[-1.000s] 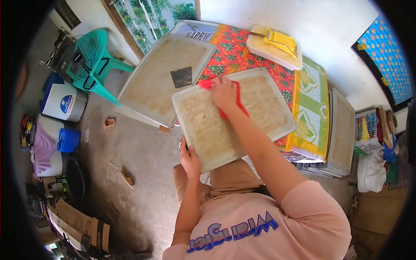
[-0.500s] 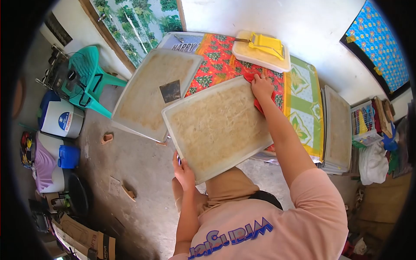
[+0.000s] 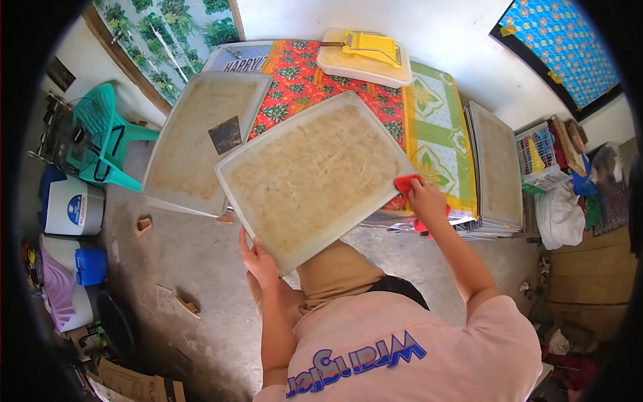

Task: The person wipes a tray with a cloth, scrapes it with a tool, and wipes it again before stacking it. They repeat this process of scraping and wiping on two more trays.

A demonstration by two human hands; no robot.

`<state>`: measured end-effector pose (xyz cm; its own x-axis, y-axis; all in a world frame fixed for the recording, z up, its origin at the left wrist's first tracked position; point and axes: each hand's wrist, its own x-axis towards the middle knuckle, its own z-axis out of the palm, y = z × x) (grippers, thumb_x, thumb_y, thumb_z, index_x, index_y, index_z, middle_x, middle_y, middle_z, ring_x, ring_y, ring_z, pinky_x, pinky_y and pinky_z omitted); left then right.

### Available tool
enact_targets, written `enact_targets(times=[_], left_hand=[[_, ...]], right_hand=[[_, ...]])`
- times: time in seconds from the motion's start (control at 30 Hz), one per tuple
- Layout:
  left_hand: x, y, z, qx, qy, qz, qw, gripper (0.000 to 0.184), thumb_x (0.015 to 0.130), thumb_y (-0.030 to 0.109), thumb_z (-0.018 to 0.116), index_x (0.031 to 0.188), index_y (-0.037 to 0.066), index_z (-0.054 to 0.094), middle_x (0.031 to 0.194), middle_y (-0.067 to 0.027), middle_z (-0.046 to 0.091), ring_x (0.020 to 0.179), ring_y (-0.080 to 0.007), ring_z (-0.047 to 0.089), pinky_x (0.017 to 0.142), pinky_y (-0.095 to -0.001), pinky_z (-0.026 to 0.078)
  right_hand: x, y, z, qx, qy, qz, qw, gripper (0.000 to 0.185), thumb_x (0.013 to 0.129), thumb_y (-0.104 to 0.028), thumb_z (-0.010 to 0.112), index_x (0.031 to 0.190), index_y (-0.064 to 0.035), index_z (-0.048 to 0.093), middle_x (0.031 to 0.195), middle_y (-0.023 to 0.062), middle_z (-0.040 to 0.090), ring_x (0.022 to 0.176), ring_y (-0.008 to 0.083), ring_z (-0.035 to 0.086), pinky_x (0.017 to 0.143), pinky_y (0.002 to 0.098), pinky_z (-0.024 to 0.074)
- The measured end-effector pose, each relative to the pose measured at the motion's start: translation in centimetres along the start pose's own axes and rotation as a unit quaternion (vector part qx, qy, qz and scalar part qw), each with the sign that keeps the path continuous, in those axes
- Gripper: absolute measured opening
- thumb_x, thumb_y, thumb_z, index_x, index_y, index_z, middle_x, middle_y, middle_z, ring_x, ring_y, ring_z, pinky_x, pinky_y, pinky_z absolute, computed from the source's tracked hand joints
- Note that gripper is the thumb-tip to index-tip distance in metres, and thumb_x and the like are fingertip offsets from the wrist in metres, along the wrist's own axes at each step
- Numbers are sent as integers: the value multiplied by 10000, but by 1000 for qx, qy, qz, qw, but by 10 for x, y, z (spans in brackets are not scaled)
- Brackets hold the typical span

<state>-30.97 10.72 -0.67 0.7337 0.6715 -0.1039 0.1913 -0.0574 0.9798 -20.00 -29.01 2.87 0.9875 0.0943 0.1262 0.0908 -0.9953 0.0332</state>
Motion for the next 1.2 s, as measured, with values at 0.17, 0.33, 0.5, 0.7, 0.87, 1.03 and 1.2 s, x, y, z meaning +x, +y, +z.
enact_targets(times=[0.17,0.33,0.5,0.7,0.87,1.03,1.2], left_hand=[[5,-8,-1,-40,-18,6,999,454,991,52,475,1438,55,394,983,-105,648,749,-111,564,683,-272,470],[2,-10,-5,16,-22,15,1000,456,997,92,476,1441,53,384,994,-120,646,786,-160,584,731,-316,485],[3,-21,0,54,1,82,995,468,998,119,481,1447,50,367,1132,-191,651,918,-262,648,820,-355,501],[1,-16,-2,97,-3,53,994,481,1000,125,480,1460,64,355,1247,-221,607,1042,-302,638,884,-376,491],[-5,-5,-2,101,-1,24,995,470,1005,174,491,1457,98,385,1031,-226,681,793,-283,689,712,-354,529],[-4,-5,-2,115,-3,46,992,475,1008,158,486,1463,83,368,1043,-196,676,784,-217,662,726,-320,514],[-5,-2,-3,134,-27,-14,991,485,1009,162,484,1467,72,353,928,-169,696,710,-182,650,679,-307,507]], right_hand=[[-3,-5,-65,289,-156,74,942,320,875,-264,603,1149,-107,653,1053,149,681,942,326,653,778,412,521],[35,-76,-72,382,36,-24,923,236,891,-259,628,1102,-175,689,1032,151,664,976,336,633,820,403,511],[94,-196,-41,349,38,-150,924,196,881,-283,650,1047,-198,710,1056,132,631,978,342,612,834,420,506],[167,-317,9,364,56,-171,914,200,783,-316,732,958,-223,703,1013,108,642,979,324,612,808,443,525],[203,-327,20,359,-60,-114,924,229,727,-349,740,908,-209,717,980,91,682,952,282,659,788,422,527],[220,-301,18,369,-85,-69,923,271,715,-366,721,889,-159,713,952,87,699,931,262,671,778,413,521],[220,-316,33,332,-66,-93,936,319,656,-419,751,912,-236,697,1152,82,634,1089,277,621,836,477,502]])
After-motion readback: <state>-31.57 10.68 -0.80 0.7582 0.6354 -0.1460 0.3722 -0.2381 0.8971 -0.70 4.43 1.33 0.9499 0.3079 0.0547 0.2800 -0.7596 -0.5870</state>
